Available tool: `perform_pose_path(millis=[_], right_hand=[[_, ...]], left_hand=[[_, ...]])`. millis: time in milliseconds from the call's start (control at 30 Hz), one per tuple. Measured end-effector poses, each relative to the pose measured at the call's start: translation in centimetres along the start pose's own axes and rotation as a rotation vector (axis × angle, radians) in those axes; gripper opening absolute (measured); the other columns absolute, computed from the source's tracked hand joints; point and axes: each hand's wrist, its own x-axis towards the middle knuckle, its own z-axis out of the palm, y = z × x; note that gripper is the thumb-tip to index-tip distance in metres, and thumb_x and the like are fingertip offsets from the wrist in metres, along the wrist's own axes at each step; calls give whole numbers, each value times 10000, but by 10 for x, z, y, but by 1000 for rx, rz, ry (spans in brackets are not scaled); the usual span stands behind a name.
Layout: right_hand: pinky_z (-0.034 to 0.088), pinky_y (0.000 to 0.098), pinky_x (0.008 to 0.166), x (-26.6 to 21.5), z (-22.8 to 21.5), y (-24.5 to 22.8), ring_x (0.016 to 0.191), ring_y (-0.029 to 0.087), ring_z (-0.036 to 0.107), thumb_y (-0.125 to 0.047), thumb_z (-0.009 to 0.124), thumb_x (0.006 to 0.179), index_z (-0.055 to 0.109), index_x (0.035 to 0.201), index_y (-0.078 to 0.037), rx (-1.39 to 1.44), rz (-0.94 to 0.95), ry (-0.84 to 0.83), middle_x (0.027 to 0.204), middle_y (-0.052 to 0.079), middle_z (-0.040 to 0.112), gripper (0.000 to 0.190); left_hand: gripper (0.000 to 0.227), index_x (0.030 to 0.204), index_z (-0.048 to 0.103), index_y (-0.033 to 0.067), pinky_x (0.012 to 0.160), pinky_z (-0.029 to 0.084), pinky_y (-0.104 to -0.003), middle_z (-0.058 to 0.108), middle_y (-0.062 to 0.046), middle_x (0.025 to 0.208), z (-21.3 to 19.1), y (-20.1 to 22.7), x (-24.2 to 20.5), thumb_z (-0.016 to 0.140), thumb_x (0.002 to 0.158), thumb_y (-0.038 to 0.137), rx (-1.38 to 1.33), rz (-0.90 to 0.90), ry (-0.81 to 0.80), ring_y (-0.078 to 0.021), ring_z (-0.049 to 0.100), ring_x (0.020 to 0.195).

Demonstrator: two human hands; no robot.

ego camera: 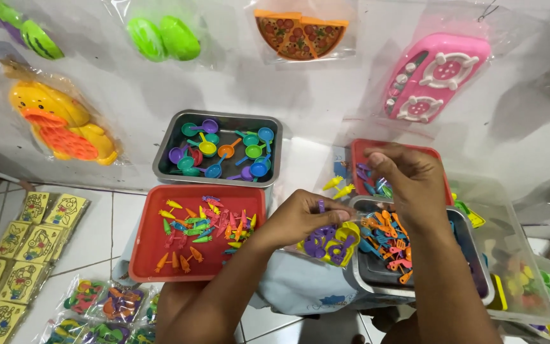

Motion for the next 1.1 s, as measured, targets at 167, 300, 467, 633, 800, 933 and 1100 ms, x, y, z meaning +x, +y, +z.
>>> perform_pose_path(millis=[167,300,467,633,800,933,1100], right_hand=[[561,392,753,-7,15,-10,811,244,688,-9,870,706,767,1125,31,-32,112,-252,901,183,771,433],[518,331,645,-5,15,-10,733,170,645,1,843,771,805,979,28,-94,121,-286,778,140,765,213],[464,219,582,-2,16,-9,655,106,633,2,823,813,785,962,20,103,157,-172,722,84,718,155],[412,234,550,0,5,11,601,91,547,4,787,853,782,945,34,210,218,-206,699,86,687,97],[359,207,547,-1,6,15,581,56,496,-29,771,876,778,959,51,307,283,-260,694,89,683,115],[487,261,564,2,8,15,620,131,605,9,786,852,780,950,49,195,202,-253,704,128,700,105],[562,311,622,8,3,28,688,228,703,-30,752,901,765,1045,22,259,136,-174,811,203,746,154]], left_hand=[[216,1083,790,63,816,538,-297,780,-119,921,-6,-16,4,779,932,218,-2,-70,30,-122,661,864],[209,1093,781,39,827,537,-288,780,-134,956,-6,-7,-2,763,940,179,-8,-94,31,-131,666,896],[319,1210,717,-24,947,532,-374,746,-198,1097,-10,3,-4,729,946,154,-33,-78,-57,-222,677,1001],[304,1169,724,-35,843,552,-320,755,-148,984,-8,7,-7,703,978,200,-63,-153,-39,-177,679,874],[304,1167,721,-34,797,567,-309,756,-146,923,-10,-11,-3,697,988,211,-109,-210,-65,-195,727,786],[278,1148,713,-41,778,563,-294,753,-133,915,-8,-9,-2,693,982,181,-75,-193,-50,-172,716,801],[251,1150,721,-35,816,553,-304,751,-144,951,-8,-2,-3,674,1000,162,-68,-141,-41,-167,685,840]])
